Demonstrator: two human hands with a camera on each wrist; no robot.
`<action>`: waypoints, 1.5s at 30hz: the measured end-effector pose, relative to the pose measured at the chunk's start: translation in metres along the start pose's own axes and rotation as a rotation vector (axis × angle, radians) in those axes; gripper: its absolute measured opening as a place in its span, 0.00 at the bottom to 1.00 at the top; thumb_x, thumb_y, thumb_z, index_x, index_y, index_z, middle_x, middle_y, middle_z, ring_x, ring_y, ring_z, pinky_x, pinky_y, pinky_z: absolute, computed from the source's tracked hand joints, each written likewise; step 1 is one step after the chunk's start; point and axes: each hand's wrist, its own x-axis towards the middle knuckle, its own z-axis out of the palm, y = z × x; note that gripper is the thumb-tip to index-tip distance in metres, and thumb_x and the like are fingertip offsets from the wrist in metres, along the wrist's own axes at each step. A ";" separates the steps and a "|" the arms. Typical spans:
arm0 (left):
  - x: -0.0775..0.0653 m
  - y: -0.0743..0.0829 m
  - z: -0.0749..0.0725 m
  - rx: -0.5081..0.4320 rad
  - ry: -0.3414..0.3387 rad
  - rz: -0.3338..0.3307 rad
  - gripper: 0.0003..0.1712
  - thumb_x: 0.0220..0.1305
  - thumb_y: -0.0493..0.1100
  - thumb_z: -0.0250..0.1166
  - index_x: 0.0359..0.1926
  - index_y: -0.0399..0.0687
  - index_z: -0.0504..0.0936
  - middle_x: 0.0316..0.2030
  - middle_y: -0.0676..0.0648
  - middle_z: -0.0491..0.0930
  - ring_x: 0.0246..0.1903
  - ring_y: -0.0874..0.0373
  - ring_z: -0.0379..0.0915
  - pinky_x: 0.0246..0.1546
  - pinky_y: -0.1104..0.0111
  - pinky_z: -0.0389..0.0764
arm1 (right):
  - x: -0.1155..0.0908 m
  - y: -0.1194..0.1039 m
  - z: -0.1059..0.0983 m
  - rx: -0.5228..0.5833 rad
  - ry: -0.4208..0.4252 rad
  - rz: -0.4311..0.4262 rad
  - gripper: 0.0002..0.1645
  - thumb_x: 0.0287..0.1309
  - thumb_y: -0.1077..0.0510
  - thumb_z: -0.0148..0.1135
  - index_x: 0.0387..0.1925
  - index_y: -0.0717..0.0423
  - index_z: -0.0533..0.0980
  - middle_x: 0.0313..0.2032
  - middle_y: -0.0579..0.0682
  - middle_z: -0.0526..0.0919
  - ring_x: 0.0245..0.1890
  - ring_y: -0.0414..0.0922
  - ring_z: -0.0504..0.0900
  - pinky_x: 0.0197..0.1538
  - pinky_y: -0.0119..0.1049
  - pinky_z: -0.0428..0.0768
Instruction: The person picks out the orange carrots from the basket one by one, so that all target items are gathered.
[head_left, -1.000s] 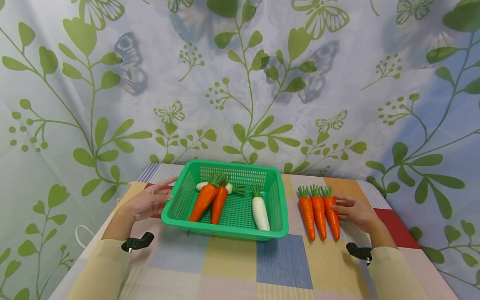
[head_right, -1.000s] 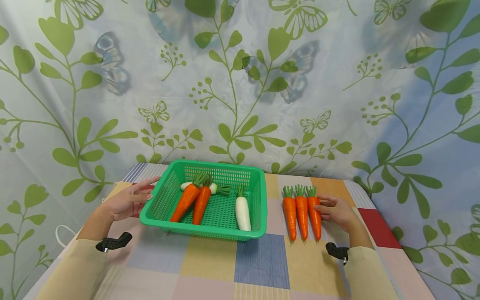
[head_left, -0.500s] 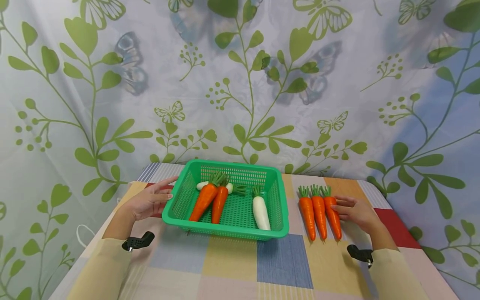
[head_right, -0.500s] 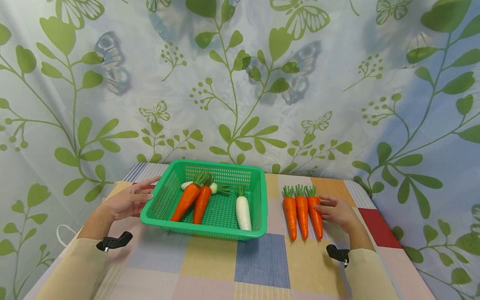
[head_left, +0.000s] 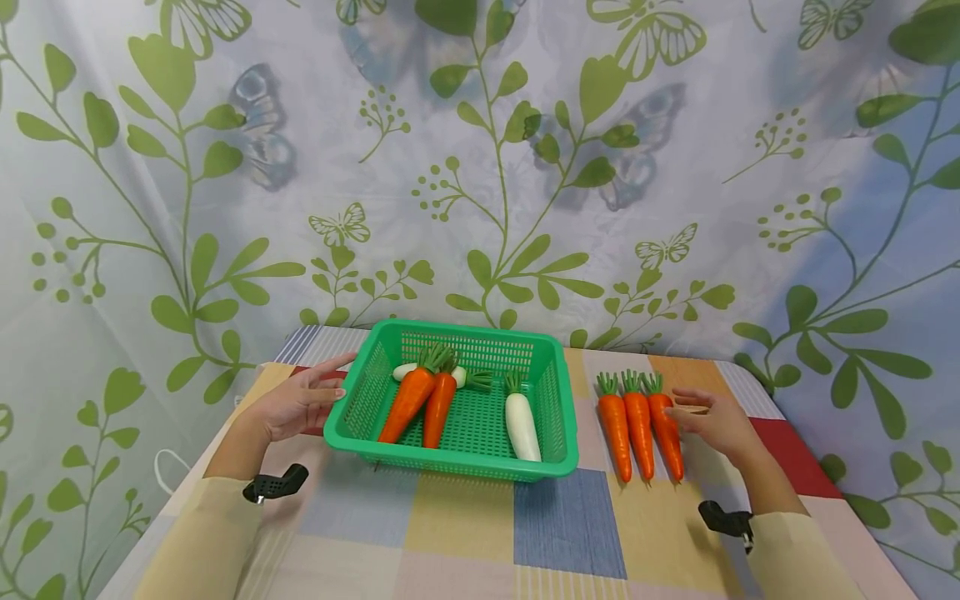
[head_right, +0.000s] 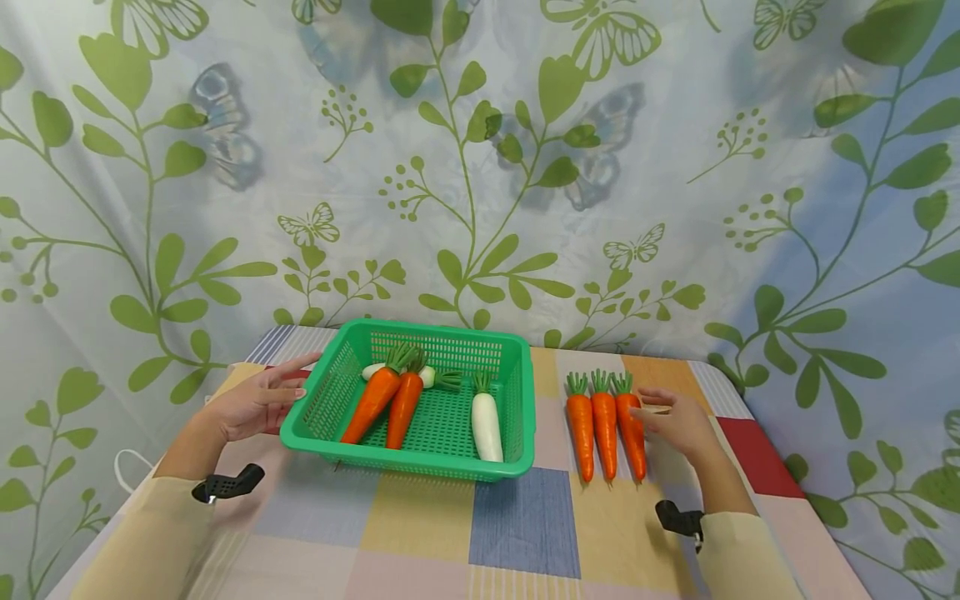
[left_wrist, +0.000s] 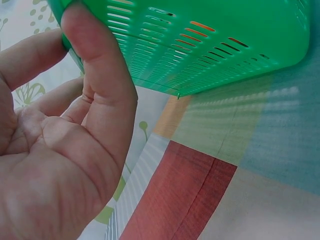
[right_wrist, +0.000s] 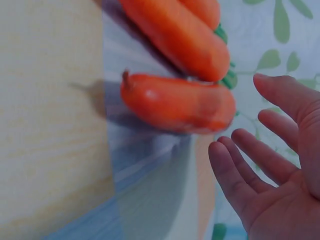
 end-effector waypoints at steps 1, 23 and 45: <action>0.000 0.000 0.001 -0.002 0.000 -0.002 0.43 0.78 0.33 0.53 0.83 0.54 0.41 0.65 0.43 0.74 0.54 0.49 0.84 0.54 0.54 0.86 | -0.001 -0.004 0.000 -0.019 0.012 -0.013 0.44 0.67 0.42 0.66 0.71 0.67 0.66 0.64 0.73 0.74 0.50 0.60 0.86 0.51 0.53 0.87; -0.002 -0.001 0.000 -0.019 0.008 0.007 0.43 0.78 0.33 0.53 0.83 0.55 0.42 0.64 0.43 0.74 0.53 0.49 0.84 0.53 0.55 0.86 | -0.021 -0.105 0.021 -0.065 0.164 -0.196 0.30 0.64 0.39 0.68 0.59 0.54 0.82 0.55 0.58 0.86 0.50 0.58 0.86 0.41 0.37 0.85; -0.003 -0.001 0.000 -0.008 -0.016 0.009 0.43 0.78 0.33 0.52 0.83 0.54 0.40 0.63 0.44 0.76 0.53 0.50 0.85 0.52 0.55 0.87 | -0.023 -0.188 0.071 0.365 -0.089 -0.190 0.30 0.65 0.45 0.69 0.61 0.59 0.79 0.60 0.59 0.82 0.48 0.54 0.88 0.49 0.40 0.89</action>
